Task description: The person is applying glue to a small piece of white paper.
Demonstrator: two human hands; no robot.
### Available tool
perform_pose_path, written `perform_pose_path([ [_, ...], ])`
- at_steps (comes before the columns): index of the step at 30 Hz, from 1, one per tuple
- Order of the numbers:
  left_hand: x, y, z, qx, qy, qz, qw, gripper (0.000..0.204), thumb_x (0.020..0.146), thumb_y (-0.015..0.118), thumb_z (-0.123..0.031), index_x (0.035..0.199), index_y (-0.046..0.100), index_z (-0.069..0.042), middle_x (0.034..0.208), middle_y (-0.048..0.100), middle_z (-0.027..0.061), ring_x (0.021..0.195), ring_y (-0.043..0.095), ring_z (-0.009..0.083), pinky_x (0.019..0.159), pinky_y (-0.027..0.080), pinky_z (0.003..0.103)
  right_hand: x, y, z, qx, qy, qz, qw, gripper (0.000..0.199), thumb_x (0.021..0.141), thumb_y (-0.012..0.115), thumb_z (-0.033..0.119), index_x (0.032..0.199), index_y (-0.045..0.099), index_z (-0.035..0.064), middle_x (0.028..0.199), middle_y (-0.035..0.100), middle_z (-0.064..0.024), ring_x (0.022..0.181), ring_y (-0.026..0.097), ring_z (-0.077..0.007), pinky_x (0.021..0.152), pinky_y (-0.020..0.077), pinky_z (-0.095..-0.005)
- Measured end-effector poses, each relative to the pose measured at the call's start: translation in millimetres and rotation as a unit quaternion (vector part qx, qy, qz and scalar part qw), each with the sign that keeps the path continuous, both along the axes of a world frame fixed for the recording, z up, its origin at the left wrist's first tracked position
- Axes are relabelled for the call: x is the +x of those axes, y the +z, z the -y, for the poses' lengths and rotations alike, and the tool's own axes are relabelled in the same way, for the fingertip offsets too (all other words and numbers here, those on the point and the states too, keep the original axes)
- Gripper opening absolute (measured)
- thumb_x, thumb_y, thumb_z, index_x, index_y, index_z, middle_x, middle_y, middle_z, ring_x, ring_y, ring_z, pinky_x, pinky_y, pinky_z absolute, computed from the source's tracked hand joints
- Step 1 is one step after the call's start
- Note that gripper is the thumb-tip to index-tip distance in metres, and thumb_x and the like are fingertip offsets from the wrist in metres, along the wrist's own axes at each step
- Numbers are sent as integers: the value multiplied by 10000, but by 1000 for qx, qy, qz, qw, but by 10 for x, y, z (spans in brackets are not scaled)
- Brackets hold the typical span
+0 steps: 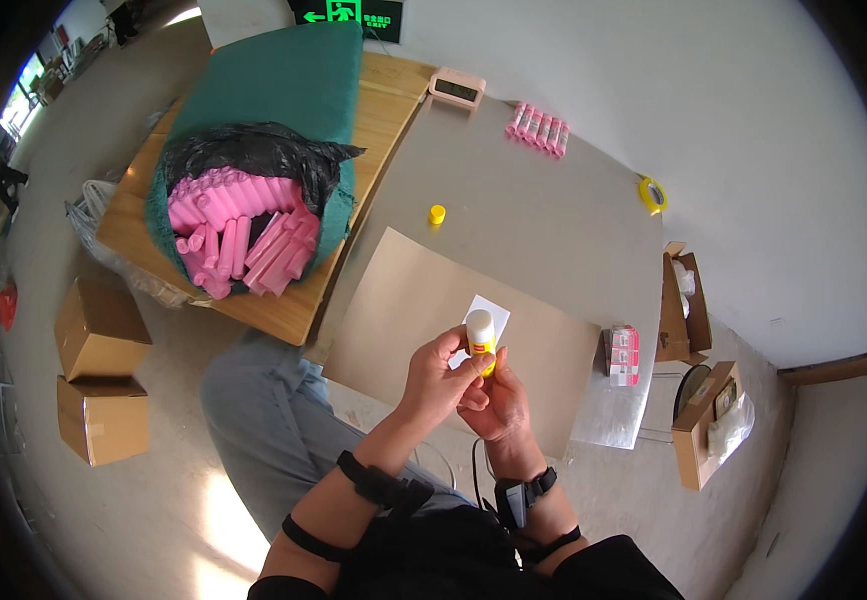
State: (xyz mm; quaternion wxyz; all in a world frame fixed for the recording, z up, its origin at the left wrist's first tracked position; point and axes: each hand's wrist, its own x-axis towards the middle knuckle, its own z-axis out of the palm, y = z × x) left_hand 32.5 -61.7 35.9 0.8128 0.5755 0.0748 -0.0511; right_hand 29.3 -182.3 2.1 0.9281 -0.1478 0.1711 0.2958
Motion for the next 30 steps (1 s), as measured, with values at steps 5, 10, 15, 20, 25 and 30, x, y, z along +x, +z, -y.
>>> perform_pose_path([
  [5,25,-16,46,-19,44,-7,999,280,841,670,-119,1063,584,28,908,637,60,511,544,49,418,472,185,9,-31,-47,-30,-34,7,999,415,974,372,424,1175,497,84,770,526,-39,556,419,-120,552,367,-245],
  [10,18,3,63,-18,58,-25,998,277,826,691,-131,1025,589,31,815,632,48,444,516,39,392,442,183,4,-56,-55,-37,-48,23,998,407,972,389,408,1205,498,93,838,564,-43,572,431,-120,564,379,-253],
  [15,27,-33,119,-4,57,-27,998,283,811,709,-134,1019,593,20,781,626,40,441,514,41,393,419,191,-16,-109,-41,-21,-45,44,998,393,960,432,399,1202,509,99,883,584,-33,573,432,-114,560,384,-250],
  [20,-21,-411,247,219,13,113,969,394,805,702,-101,1143,532,8,997,618,92,808,614,152,653,503,267,-3,-270,135,60,-111,-27,992,340,891,573,381,1036,566,74,737,530,-20,527,399,-112,516,357,-230],
  [25,9,-983,-49,427,9,201,882,260,797,604,-3,1055,579,2,1029,625,143,973,589,303,838,474,375,72,-211,730,-41,-216,-12,976,288,808,676,280,934,571,44,633,474,-27,516,379,-109,480,307,-221],
  [30,-30,-1231,-33,556,-123,260,780,235,840,511,-49,1041,623,-3,1089,617,144,1062,554,272,946,412,386,30,-267,1018,-71,-269,-29,960,298,839,636,259,925,525,-4,663,450,-33,510,355,-104,459,280,-221],
])
